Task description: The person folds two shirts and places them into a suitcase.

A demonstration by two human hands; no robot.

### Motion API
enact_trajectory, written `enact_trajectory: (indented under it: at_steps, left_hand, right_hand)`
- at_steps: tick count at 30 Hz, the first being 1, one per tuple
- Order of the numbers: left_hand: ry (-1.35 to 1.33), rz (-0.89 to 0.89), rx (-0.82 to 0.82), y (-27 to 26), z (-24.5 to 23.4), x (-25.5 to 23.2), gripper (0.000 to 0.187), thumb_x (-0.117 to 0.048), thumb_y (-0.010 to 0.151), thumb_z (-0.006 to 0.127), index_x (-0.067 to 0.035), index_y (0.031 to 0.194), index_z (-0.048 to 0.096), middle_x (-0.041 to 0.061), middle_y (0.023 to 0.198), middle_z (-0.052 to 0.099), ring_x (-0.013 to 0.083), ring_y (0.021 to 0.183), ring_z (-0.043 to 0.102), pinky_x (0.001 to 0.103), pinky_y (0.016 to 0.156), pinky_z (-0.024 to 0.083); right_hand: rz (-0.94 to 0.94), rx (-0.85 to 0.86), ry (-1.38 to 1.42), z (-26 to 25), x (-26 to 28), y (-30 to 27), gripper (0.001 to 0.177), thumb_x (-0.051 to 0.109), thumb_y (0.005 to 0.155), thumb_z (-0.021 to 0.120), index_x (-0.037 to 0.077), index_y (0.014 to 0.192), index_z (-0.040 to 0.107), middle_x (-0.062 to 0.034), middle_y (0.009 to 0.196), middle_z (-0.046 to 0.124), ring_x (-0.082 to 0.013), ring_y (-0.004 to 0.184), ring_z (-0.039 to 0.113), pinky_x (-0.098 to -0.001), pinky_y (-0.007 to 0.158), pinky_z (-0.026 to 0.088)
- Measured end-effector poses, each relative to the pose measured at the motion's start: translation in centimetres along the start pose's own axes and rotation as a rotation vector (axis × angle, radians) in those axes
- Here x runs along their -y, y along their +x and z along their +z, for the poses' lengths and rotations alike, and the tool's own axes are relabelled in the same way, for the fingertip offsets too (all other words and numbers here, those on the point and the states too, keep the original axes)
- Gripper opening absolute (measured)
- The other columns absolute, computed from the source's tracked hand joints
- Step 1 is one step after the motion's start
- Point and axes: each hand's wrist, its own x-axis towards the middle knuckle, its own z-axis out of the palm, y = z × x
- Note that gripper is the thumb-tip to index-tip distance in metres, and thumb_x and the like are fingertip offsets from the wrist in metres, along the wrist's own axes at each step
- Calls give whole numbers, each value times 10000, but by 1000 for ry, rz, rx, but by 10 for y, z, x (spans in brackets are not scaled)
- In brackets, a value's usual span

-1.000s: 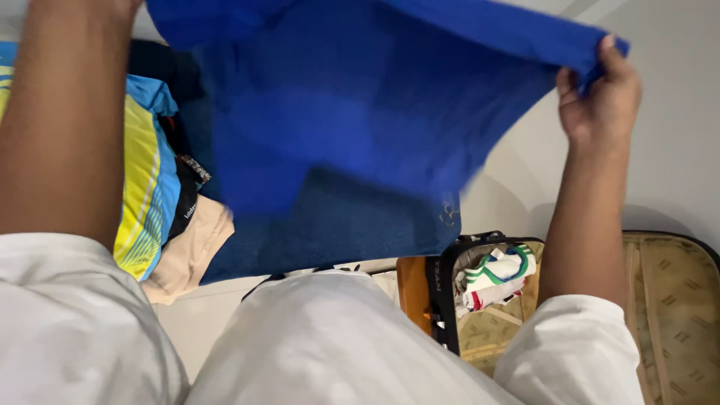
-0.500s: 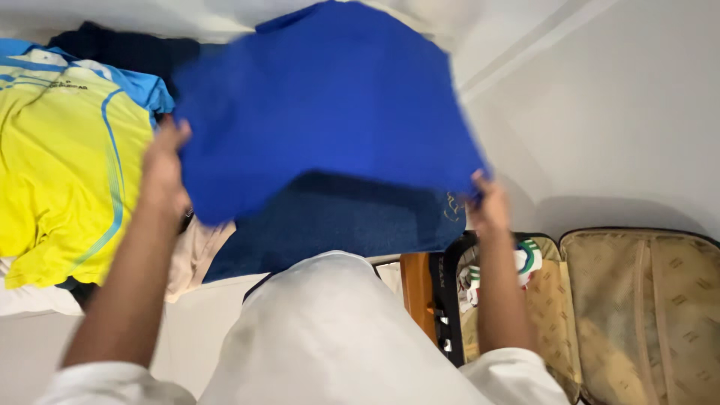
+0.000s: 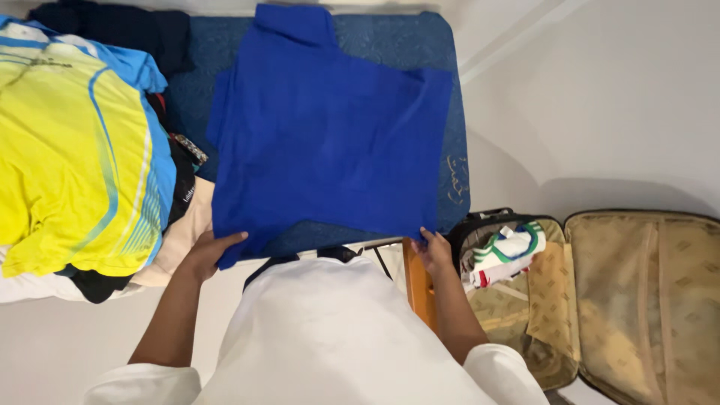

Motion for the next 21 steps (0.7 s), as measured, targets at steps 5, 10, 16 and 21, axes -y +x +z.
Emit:
enact_trajectory:
  at_steps: [5,10,16,21]
  left_hand:
    - [155,204,-61,-1,-11,20,680,-126,824,770,-47,1447,511,104,1344,657,214,1225,608,338,1053,458]
    - [-52,166,-72,-8,-24,17,499,-134,904,715,6,1367,591,128,1263,701,239,1119,675,352,975,535]
    - [-60,28,-141,8,-40,35,355,-154,969,696,-38,1295,619,128,1152,681,228,883,625,388,641,468]
    - [-102,15,-156,14,-48,49,373,-170,941,684,-56,1287,605,55,1156,712,162,994,685,334,730,561]
  right_hand:
    - [8,-120,32,1,-11,-5,182,64,944,679,44,1108,604,-121,938,709,-252,744,716,-360,656,596]
    - [-19,-118,64,-7,-22,-7,172,52,946,675,60,1094,588,-122,910,693,-255,735,707,-377,659,604]
    - [5,-152,55,-6,-37,-3,128,69,964,634,53,1090,618,-125,895,717,-238,728,711,-355,651,602]
    - [-389,-283,-465,17,-34,-20,468,168,910,725,-17,1262,477,-234,1103,655,-306,889,680,-480,739,571]
